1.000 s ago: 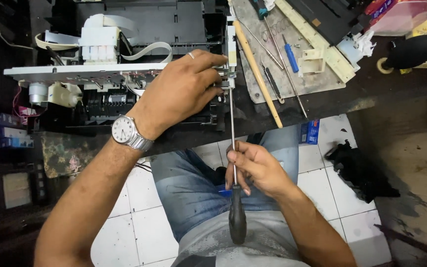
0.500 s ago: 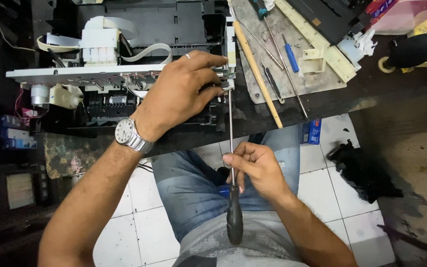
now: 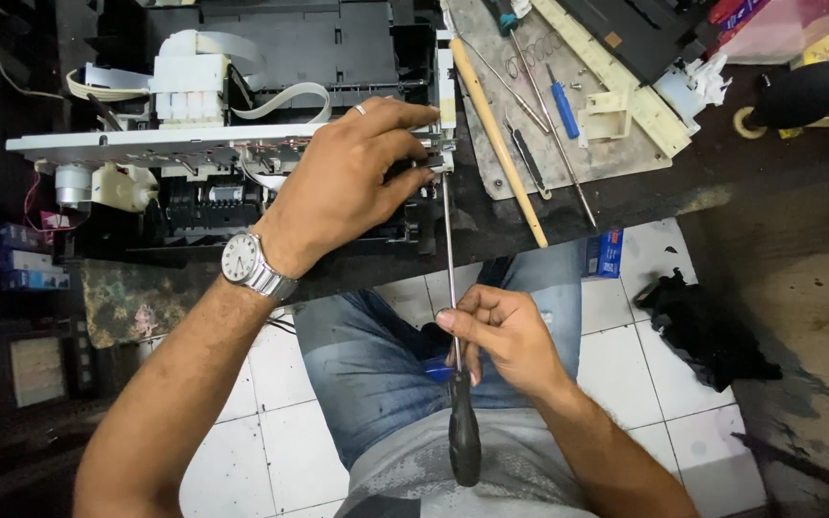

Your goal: The person is repairing an electronic device, likely a printer, by using a screwdriver to remove screws from the internal components. They manipulate wires and circuit boards within the device's chassis.

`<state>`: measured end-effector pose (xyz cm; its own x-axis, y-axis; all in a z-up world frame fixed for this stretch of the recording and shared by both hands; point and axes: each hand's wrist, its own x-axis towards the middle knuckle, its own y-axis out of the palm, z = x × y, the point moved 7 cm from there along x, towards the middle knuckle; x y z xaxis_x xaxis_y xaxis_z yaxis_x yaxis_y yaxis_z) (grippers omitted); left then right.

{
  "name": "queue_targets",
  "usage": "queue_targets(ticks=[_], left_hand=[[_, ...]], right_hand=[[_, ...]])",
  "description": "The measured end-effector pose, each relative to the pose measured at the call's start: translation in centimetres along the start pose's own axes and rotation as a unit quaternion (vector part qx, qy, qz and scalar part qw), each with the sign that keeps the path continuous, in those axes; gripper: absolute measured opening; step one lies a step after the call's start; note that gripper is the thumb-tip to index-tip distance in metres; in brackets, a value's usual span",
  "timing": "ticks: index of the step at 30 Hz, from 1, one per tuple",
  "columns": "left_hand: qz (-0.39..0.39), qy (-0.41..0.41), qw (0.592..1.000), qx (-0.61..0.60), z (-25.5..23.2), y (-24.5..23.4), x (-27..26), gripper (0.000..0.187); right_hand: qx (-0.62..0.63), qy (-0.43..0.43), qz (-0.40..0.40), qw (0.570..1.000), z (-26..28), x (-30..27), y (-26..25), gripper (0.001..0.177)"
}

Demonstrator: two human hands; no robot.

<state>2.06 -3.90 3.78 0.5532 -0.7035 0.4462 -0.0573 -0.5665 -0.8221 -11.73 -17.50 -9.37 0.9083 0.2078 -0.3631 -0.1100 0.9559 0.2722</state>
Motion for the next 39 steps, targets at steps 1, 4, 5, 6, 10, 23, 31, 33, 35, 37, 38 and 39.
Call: queue_targets(ticks=[1,4,5,6,10,23,31,33,35,37,38,39], left_hand=[[-0.003,0.0,1.0,-0.002,0.0,0.0,0.0,0.016],[-0.006,0.0,1.0,-0.003,0.0,0.0,-0.1,0.017],[-0.006,0.0,1.0,-0.004,0.0,0.0,-0.1,0.017],[-0.006,0.0,1.0,-0.004,0.0,0.0,0.0,0.017],[-0.01,0.007,1.0,-0.005,-0.2,0.0,0.0,0.016],[0.007,0.017,1.0,-0.003,-0.4,-0.1,0.3,0.018],[0.014,0.001,1.0,-0.008,-0.2,-0.1,0.3,0.017],[0.015,0.002,1.0,-0.011,-0.2,0.0,0.3,0.017],[0.011,0.005,1.0,-0.014,-0.2,-0.2,0.3,0.017],[0.009,0.005,1.0,-0.017,-0.2,-0.3,0.3,0.017],[0.009,0.006,1.0,-0.021,-0.3,-0.3,0.3,0.017],[0.008,0.006,1.0,-0.02,-0.3,-0.3,0.3,0.017]], right_hand=[[-0.001,-0.005,0.007,1.0,0.1,-0.1,0.1,0.026],[-0.006,-0.008,0.012,1.0,0.4,-0.4,0.0,0.025],[-0.009,-0.006,0.01,1.0,0.5,-0.5,0.0,0.024],[-0.009,-0.006,0.01,1.0,0.5,-0.6,-0.1,0.024],[-0.009,-0.028,0.02,0.999,0.6,-1.1,-0.4,0.027],[-0.267,-0.064,-0.2,0.941,5.6,-1.3,-13.0,0.024],[-0.417,-0.096,-0.259,0.866,8.5,0.9,-15.0,0.033],[-0.432,-0.111,-0.253,0.859,8.7,1.2,-15.0,0.034],[-0.457,-0.11,-0.249,0.847,8.9,1.5,-14.9,0.034],[-0.468,-0.128,-0.245,0.839,8.8,1.7,-15.3,0.035],[-0.479,-0.146,-0.242,0.831,8.8,1.7,-15.4,0.037],[-0.479,-0.146,-0.242,0.831,8.8,1.6,-15.4,0.037]])
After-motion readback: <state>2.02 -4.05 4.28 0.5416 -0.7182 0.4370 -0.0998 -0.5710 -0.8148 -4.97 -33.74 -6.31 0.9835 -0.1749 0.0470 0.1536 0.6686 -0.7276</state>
